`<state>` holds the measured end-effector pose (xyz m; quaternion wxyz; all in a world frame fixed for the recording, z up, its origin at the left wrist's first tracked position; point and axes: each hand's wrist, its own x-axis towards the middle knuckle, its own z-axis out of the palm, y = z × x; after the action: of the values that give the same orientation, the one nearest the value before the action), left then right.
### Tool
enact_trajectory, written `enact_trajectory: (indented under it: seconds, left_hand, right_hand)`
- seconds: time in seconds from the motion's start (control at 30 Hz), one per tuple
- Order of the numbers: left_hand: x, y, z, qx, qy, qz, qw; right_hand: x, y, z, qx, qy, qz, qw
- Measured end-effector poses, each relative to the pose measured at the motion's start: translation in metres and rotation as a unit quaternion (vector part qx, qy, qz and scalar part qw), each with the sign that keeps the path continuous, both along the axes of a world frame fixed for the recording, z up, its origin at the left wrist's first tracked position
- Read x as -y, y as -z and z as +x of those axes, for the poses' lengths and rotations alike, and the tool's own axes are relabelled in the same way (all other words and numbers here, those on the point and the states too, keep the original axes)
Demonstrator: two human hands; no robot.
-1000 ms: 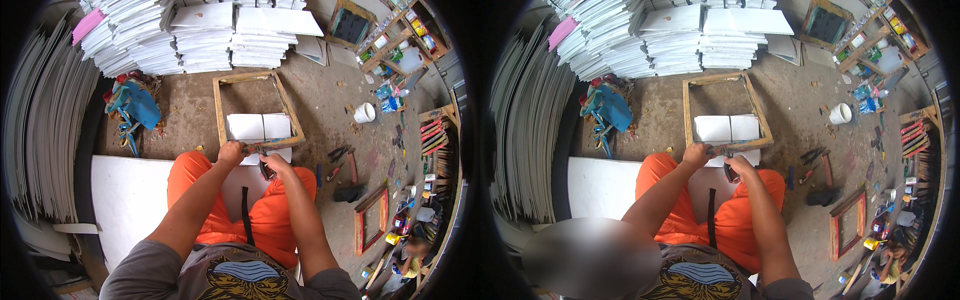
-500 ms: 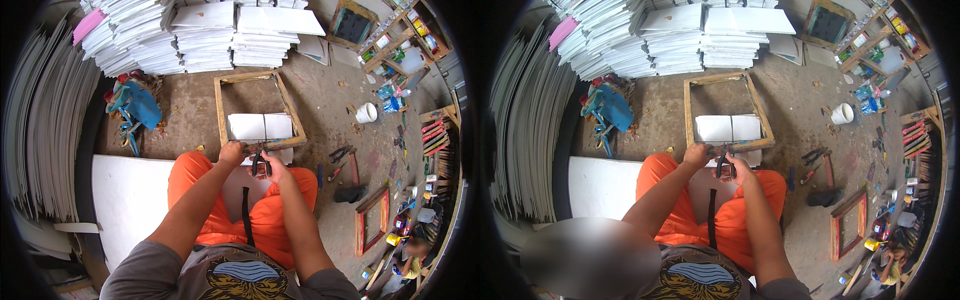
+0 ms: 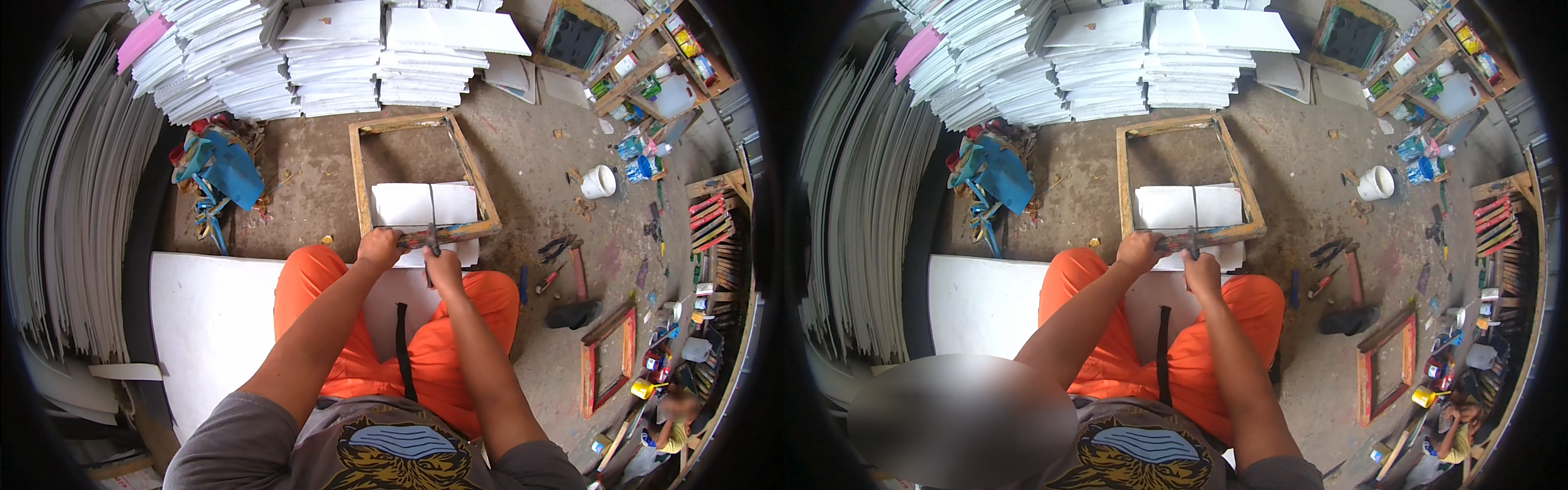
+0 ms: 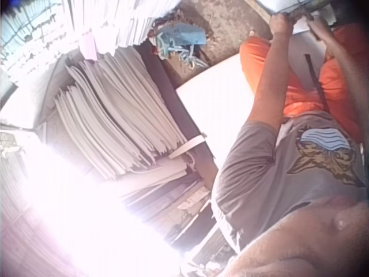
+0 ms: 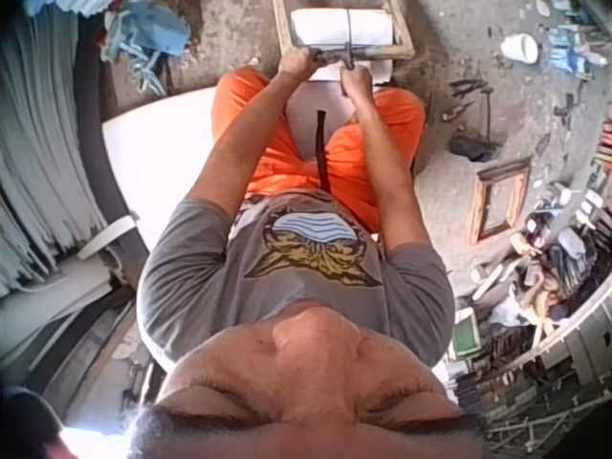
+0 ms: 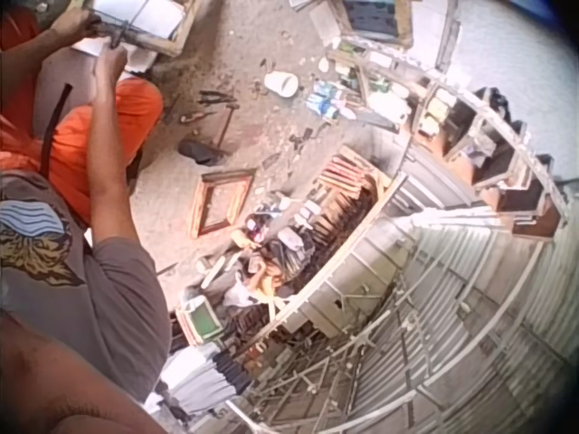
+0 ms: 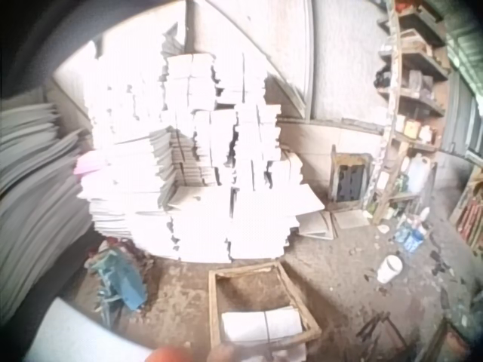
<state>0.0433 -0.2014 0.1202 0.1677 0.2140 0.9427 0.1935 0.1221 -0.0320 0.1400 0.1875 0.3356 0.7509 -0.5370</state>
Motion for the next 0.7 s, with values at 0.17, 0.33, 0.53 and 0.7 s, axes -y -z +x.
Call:
enact_trajectory:
  seconds: [0.17, 0.33, 0.53, 0.7]
  left_hand:
    - [-0.009, -0.018, -0.003, 0.037, -0.009, -0.012, 0.999]
    - [-0.01, -0.015, -0.002, 0.033, -0.01, -0.013, 0.999]
    - [-0.006, -0.018, -0.002, 0.05, -0.019, 0.02, 0.998]
    - [-0.004, -0.011, 0.0, 0.021, -0.018, 0.025, 0.999]
  right_hand:
    - [-0.06, 0.013, 0.013, -0.026, 0.208, -0.241, 0.948]
    - [-0.062, -0.006, 0.021, 0.028, 0.094, -0.326, 0.94]
    - [-0.02, -0.009, 0.022, 0.096, -0.03, -0.321, 0.942]
    - [-0.015, -0.003, 0.013, 0.126, -0.04, -0.324, 0.937]
